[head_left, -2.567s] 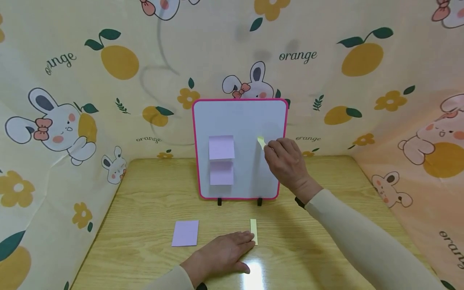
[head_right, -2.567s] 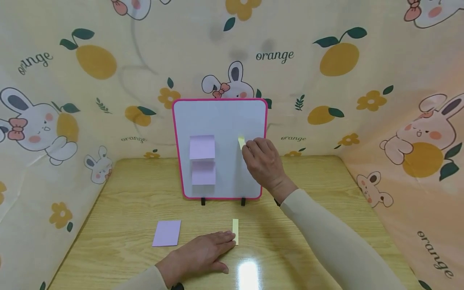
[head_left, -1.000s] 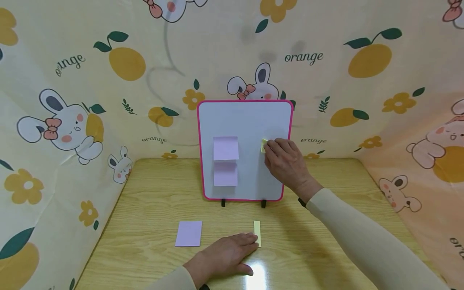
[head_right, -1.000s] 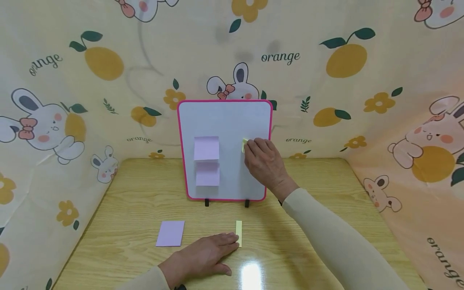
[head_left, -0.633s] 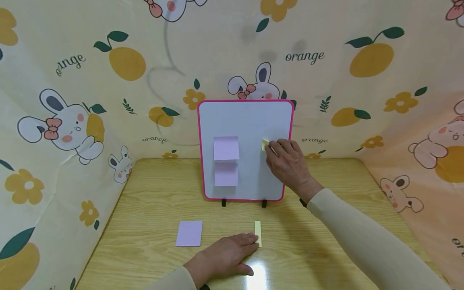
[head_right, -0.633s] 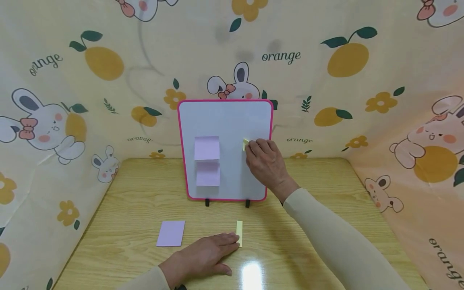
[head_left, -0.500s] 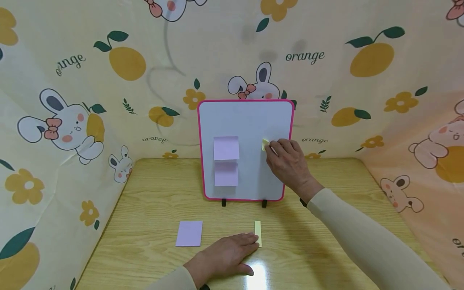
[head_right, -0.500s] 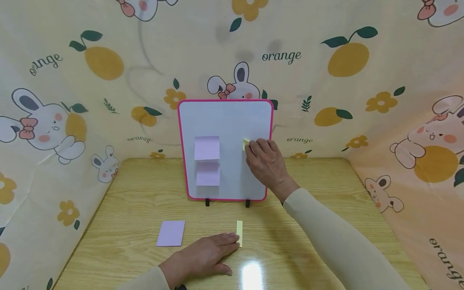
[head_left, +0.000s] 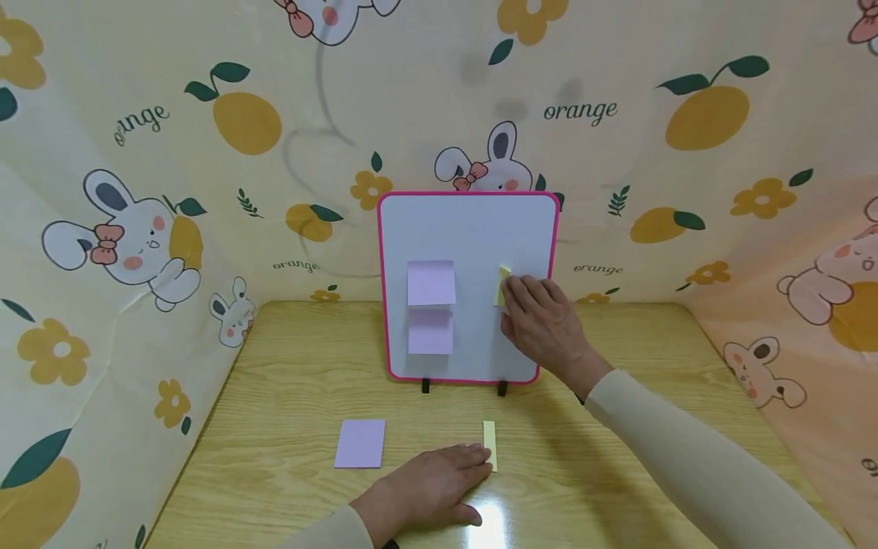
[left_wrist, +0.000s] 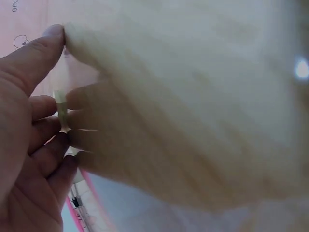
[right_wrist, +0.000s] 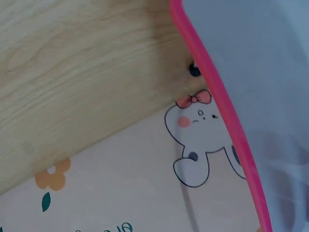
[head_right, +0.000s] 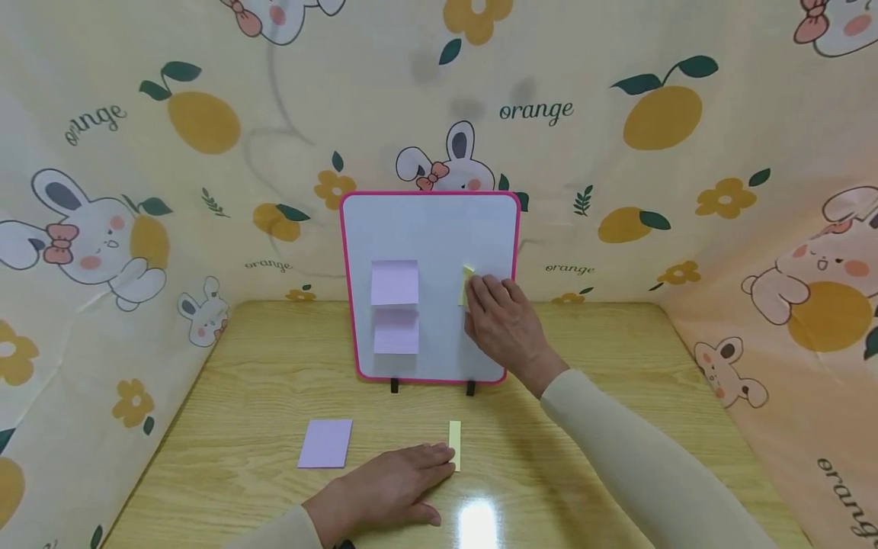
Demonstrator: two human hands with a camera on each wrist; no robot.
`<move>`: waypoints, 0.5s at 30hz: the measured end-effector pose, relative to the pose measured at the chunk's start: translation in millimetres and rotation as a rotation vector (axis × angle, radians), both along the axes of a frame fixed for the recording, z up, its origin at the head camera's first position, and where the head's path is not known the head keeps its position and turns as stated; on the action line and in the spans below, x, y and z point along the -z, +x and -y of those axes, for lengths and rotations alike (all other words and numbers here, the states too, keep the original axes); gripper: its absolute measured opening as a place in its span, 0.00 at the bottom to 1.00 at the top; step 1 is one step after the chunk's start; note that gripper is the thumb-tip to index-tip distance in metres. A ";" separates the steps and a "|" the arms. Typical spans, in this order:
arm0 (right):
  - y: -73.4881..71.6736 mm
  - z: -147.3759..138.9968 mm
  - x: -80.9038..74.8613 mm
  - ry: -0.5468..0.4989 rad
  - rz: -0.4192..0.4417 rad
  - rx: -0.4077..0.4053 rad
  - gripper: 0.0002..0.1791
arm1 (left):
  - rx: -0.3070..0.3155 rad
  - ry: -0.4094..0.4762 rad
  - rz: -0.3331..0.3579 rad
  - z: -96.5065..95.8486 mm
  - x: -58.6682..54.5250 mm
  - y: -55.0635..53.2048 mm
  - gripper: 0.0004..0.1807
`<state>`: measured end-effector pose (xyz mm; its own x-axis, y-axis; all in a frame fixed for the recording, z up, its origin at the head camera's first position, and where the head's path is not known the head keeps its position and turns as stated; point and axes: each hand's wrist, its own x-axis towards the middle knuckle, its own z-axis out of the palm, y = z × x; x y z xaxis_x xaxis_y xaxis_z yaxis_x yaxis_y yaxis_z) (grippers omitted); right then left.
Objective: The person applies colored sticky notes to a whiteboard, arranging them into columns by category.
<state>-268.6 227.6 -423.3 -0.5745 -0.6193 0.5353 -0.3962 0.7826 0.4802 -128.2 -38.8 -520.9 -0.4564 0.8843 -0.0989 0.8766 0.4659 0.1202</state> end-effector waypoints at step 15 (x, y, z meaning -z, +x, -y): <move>6.4 -4.8 14.9 -0.005 -0.020 -0.058 0.35 | 0.007 0.040 -0.130 -11.8 -9.3 -4.4 0.27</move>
